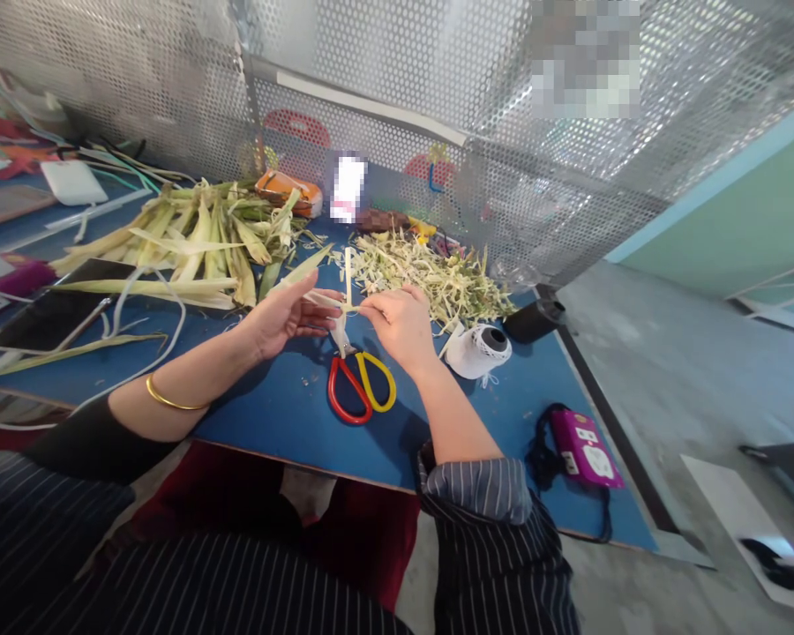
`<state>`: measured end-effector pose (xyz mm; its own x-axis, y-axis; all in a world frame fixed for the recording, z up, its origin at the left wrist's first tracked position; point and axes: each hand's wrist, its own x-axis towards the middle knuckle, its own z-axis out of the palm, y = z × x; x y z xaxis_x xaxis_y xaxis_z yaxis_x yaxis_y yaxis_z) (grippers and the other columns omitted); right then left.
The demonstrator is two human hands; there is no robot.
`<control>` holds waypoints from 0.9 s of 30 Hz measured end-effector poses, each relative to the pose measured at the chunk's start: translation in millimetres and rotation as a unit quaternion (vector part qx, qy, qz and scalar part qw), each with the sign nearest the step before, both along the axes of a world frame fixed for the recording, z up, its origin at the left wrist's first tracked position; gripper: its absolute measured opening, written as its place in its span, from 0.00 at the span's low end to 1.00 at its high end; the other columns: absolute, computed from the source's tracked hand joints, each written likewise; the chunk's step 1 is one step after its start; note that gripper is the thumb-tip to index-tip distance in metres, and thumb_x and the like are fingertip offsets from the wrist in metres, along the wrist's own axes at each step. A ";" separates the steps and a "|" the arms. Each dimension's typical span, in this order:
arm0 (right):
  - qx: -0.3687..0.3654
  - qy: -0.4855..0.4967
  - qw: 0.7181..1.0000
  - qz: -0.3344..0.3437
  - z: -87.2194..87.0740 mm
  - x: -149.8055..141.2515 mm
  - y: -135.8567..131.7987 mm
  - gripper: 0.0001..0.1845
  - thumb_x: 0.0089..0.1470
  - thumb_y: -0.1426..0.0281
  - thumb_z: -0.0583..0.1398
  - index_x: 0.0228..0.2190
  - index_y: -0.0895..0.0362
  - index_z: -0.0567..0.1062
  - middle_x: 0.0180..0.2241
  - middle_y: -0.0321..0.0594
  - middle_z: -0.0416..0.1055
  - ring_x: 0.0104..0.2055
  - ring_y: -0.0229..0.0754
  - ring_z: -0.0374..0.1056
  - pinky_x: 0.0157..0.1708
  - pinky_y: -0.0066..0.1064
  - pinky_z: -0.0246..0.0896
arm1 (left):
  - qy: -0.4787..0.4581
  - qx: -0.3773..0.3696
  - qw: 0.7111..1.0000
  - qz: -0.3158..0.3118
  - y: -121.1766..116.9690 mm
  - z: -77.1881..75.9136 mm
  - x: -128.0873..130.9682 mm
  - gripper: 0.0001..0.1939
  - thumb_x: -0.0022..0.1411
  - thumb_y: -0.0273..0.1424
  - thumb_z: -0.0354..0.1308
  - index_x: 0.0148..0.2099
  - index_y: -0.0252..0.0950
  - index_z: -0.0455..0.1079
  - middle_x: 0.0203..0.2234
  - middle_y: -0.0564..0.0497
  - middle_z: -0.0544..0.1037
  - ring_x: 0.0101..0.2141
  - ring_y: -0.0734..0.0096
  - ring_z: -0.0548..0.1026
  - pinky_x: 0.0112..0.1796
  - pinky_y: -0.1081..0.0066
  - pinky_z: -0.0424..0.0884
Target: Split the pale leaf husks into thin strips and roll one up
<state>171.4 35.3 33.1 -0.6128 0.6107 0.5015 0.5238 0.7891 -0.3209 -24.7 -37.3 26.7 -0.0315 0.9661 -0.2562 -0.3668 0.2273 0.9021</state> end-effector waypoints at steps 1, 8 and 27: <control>-0.002 -0.002 1.000 0.010 2.1 1.5 0.8 0.10 0.58 0.64 0.59 0.27 0.52 0.77 0.31 0.32 0.77 0.35 0.39 0.70 0.56 0.42 0.44 | -0.004 0.000 1.000 -0.004 0.3 1.5 -2.4 0.29 0.53 0.54 0.58 0.39 0.31 0.77 0.32 0.42 0.81 0.28 0.67 0.78 0.28 0.71 0.72; 0.018 0.006 1.000 0.013 9.4 5.4 2.1 0.09 0.59 0.66 0.57 0.30 0.52 0.76 0.33 0.34 0.77 0.36 0.40 0.71 0.57 0.42 0.45 | 0.170 0.081 0.982 -0.010 -2.9 11.6 -9.5 0.17 0.46 0.34 0.70 0.39 0.31 0.78 0.29 0.45 0.81 0.26 0.74 0.76 0.27 0.76 0.68; 0.112 0.039 0.993 0.012 14.7 6.6 -2.7 0.10 0.61 0.68 0.54 0.31 0.51 0.74 0.33 0.33 0.76 0.39 0.40 0.70 0.60 0.42 0.44 | 0.414 0.184 0.889 0.070 1.5 5.0 -11.4 0.14 0.55 0.41 0.60 0.32 0.36 0.80 0.21 0.51 0.77 0.25 0.72 0.71 0.29 0.72 0.63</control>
